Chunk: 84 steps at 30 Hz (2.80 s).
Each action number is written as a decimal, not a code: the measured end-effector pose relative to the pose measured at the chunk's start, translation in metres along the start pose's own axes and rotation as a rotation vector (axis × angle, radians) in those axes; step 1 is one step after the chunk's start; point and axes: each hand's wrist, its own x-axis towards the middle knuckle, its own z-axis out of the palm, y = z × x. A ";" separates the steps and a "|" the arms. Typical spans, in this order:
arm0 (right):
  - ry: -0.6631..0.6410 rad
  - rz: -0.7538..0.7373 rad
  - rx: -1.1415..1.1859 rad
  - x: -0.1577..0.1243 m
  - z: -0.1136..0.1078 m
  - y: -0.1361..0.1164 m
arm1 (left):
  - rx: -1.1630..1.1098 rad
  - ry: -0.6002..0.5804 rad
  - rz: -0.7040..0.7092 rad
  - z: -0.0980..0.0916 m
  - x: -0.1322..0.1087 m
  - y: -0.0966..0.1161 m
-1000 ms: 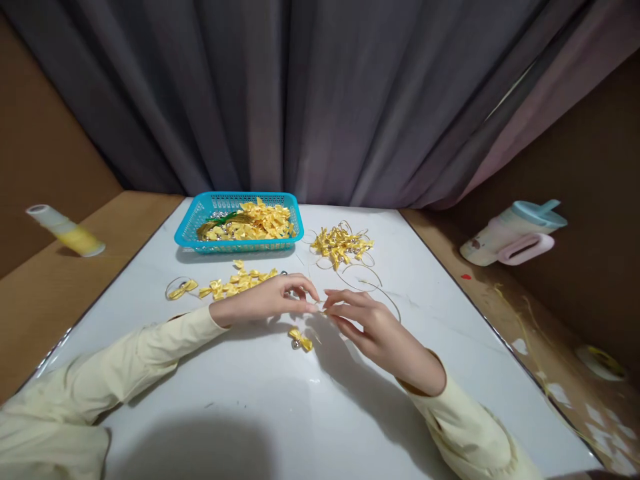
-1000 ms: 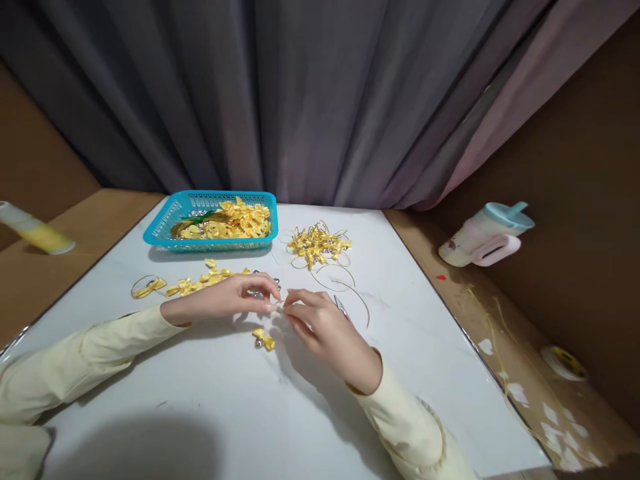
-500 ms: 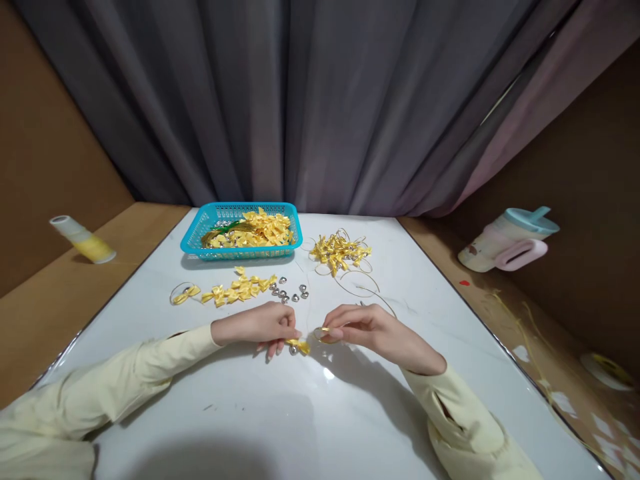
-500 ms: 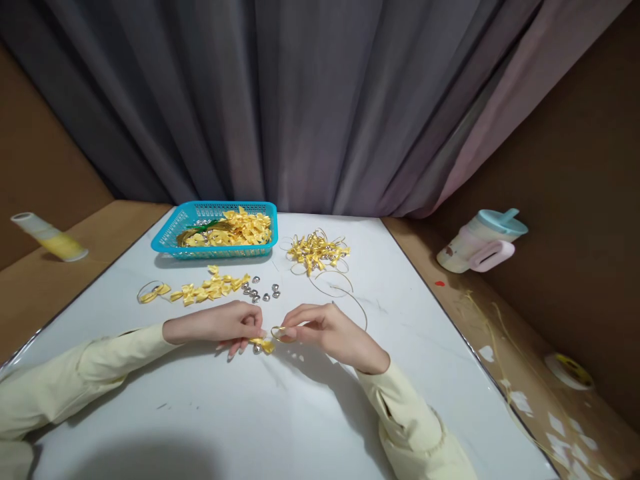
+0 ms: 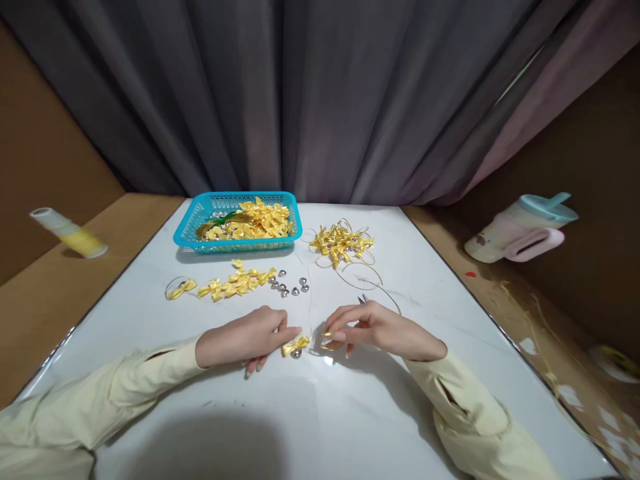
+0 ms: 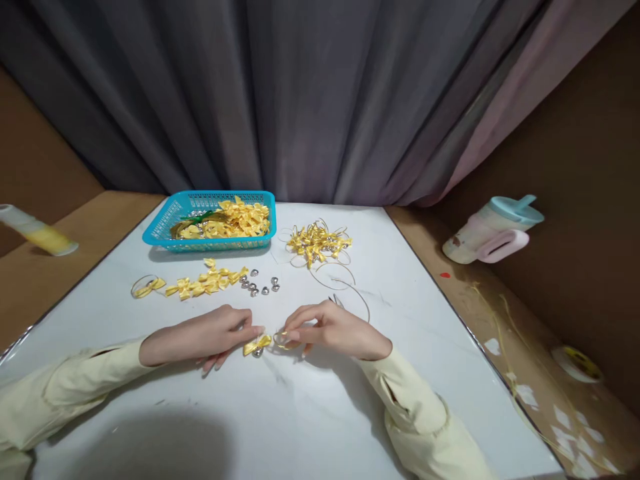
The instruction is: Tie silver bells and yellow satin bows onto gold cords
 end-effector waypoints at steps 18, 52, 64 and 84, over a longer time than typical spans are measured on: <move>-0.221 0.209 0.071 0.029 0.005 0.010 | -0.139 0.068 0.061 0.015 -0.010 -0.016; 0.073 -0.062 -0.366 0.022 -0.006 -0.036 | 0.098 0.290 0.421 -0.036 -0.005 0.043; 0.199 -0.125 -0.485 0.019 -0.005 -0.038 | -0.001 0.239 0.444 -0.042 -0.004 0.043; 0.320 -0.175 -0.516 0.013 0.003 -0.041 | 0.195 0.452 0.663 -0.023 0.004 0.039</move>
